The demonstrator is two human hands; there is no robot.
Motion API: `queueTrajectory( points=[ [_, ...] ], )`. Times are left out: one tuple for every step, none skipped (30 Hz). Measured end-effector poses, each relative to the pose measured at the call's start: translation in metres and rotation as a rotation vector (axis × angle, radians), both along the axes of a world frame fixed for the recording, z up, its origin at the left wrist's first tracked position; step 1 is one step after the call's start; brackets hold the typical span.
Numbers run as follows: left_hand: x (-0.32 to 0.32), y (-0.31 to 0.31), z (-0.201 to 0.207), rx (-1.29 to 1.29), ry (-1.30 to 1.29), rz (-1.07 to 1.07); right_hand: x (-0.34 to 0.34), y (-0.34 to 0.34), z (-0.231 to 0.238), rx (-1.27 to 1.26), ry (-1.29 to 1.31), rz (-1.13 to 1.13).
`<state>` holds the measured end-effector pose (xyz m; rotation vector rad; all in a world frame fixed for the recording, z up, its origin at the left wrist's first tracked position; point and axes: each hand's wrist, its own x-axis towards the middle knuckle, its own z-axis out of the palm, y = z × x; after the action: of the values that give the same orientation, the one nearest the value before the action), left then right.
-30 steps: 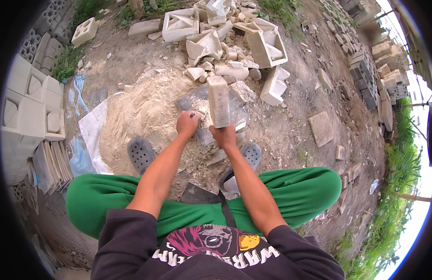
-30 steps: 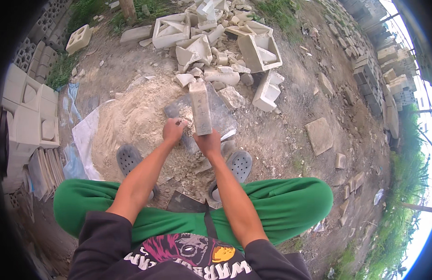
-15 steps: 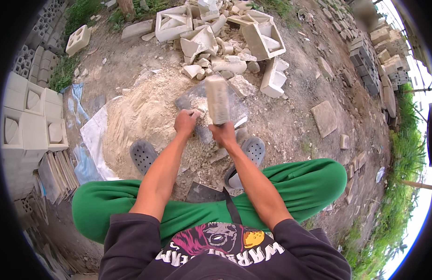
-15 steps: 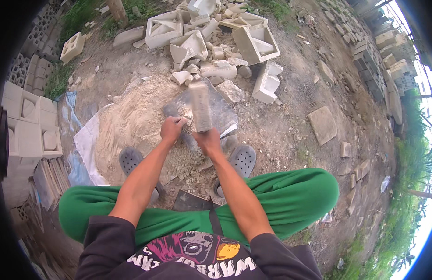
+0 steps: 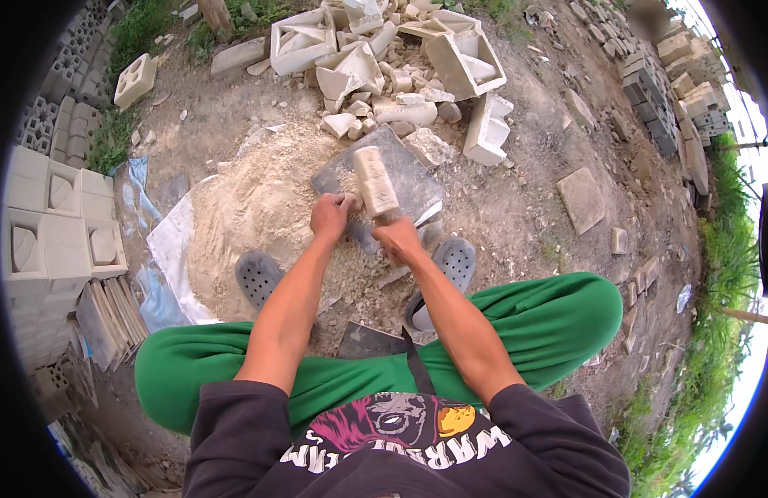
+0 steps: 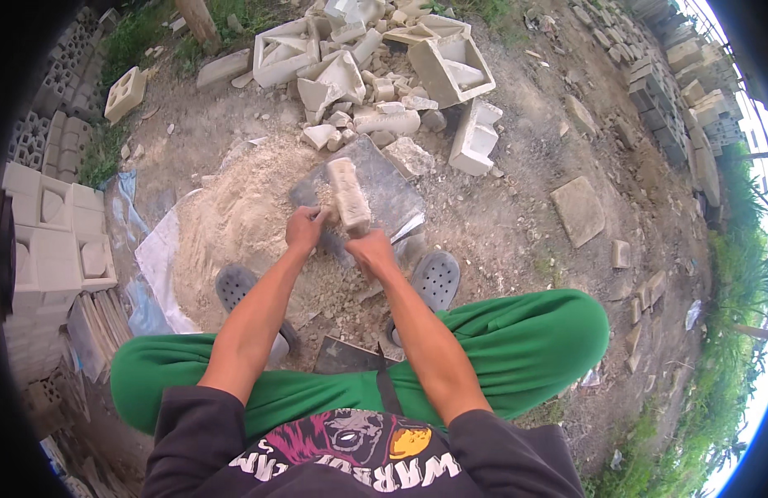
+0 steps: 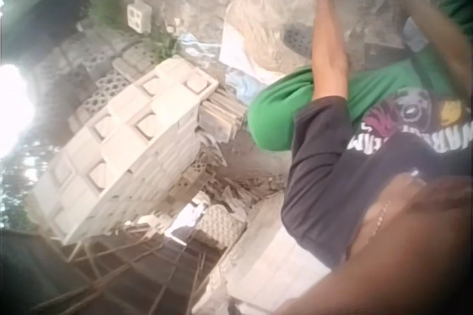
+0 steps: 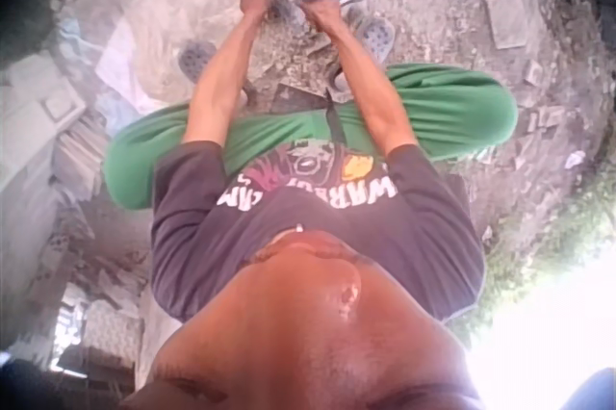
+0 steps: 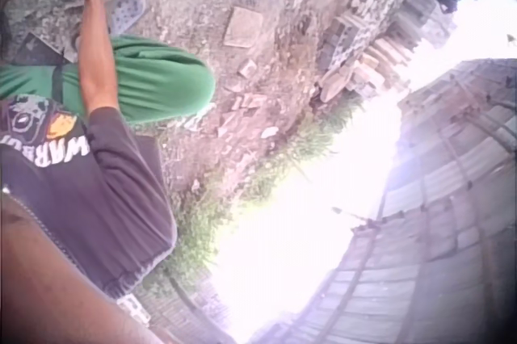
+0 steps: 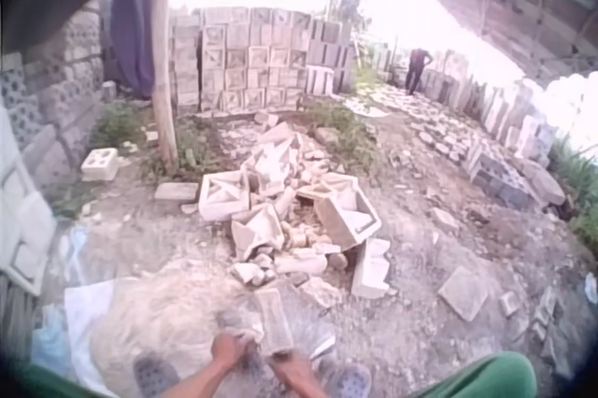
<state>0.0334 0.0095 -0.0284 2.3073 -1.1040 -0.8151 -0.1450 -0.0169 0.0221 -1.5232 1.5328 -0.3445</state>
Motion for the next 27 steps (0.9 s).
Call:
queueTrajectory(
  points=[
    [-0.001,0.001,-0.001,-0.005,-0.001,-0.002,-0.006,0.000,-0.004,0.196,-0.017,-0.049],
    [-0.001,0.004,-0.001,-0.006,0.011,-0.024,-0.008,0.000,-0.002,0.393,-0.036,-0.096],
    [0.000,0.005,-0.002,-0.008,0.024,-0.047,-0.012,-0.003,0.001,0.354,0.002,-0.029],
    [0.002,0.001,-0.003,-0.014,0.024,-0.050,-0.010,-0.006,0.002,0.348,0.002,-0.031],
    [0.004,0.004,-0.009,-0.059,0.040,-0.029,-0.006,-0.007,0.010,0.252,-0.105,-0.059],
    [0.006,0.008,-0.012,-0.093,0.044,-0.004,-0.001,-0.009,0.015,0.167,-0.222,-0.083],
    [0.009,0.010,-0.015,-0.079,0.036,0.002,0.003,-0.017,0.021,0.142,-0.246,-0.036],
    [0.012,0.008,-0.017,-0.108,0.001,-0.034,0.006,-0.017,0.027,0.148,-0.243,-0.030],
    [0.015,0.009,-0.017,-0.137,-0.036,-0.070,0.010,-0.017,0.034,0.042,-0.228,-0.040],
    [0.016,0.014,-0.018,-0.131,-0.038,-0.061,0.014,-0.015,0.038,-0.063,-0.214,-0.048],
    [0.005,0.006,-0.012,-0.088,0.014,-0.040,0.005,-0.012,0.013,-0.177,-0.218,-0.035],
    [0.001,0.000,-0.006,-0.042,0.058,-0.009,-0.004,-0.002,-0.008,-0.188,-0.215,-0.042],
    [-0.003,-0.003,0.001,-0.050,0.062,-0.016,-0.015,0.012,-0.026,-0.078,-0.147,-0.036],
    [0.000,0.000,0.007,-0.015,0.047,-0.024,-0.013,0.021,-0.023,0.039,-0.087,-0.018],
    [0.002,0.002,0.011,0.019,0.033,-0.033,-0.011,0.021,-0.019,0.037,-0.090,-0.012],
    [0.002,0.003,0.012,0.017,0.030,-0.028,-0.013,0.021,-0.016,0.153,-0.047,-0.038],
    [0.001,0.004,0.012,0.032,0.048,-0.015,-0.013,0.020,-0.006,0.270,-0.001,-0.061],
    [0.001,0.005,0.011,0.048,0.068,-0.003,-0.013,0.017,-0.003,0.270,0.001,-0.055],
    [0.003,0.004,0.011,0.048,0.069,0.004,-0.011,0.008,0.001,0.215,-0.068,-0.059],
    [0.002,0.003,0.008,0.006,0.053,-0.009,-0.012,0.001,0.004,0.166,-0.128,-0.067],
    [0.005,0.006,0.004,-0.031,0.031,-0.014,-0.007,-0.007,0.015,0.141,-0.088,-0.011],
    [0.007,0.010,-0.001,-0.020,0.035,-0.001,-0.003,-0.006,0.019,0.153,-0.084,0.001],
    [0.008,0.008,-0.006,-0.071,-0.009,-0.005,0.002,-0.007,0.022,0.054,-0.125,-0.018],
    [0.008,0.009,-0.011,-0.122,-0.053,-0.008,0.007,-0.006,0.024,-0.045,-0.168,-0.035],
    [0.009,0.010,-0.015,-0.123,-0.054,-0.002,0.009,0.005,0.009,-0.121,-0.242,-0.036],
    [0.007,0.006,-0.020,-0.111,-0.030,0.015,0.003,0.015,-0.009,-0.130,-0.239,-0.040],
    [0.004,0.001,-0.021,-0.101,-0.005,0.031,-0.006,0.026,-0.028,-0.010,-0.080,-0.035]
  ],
)
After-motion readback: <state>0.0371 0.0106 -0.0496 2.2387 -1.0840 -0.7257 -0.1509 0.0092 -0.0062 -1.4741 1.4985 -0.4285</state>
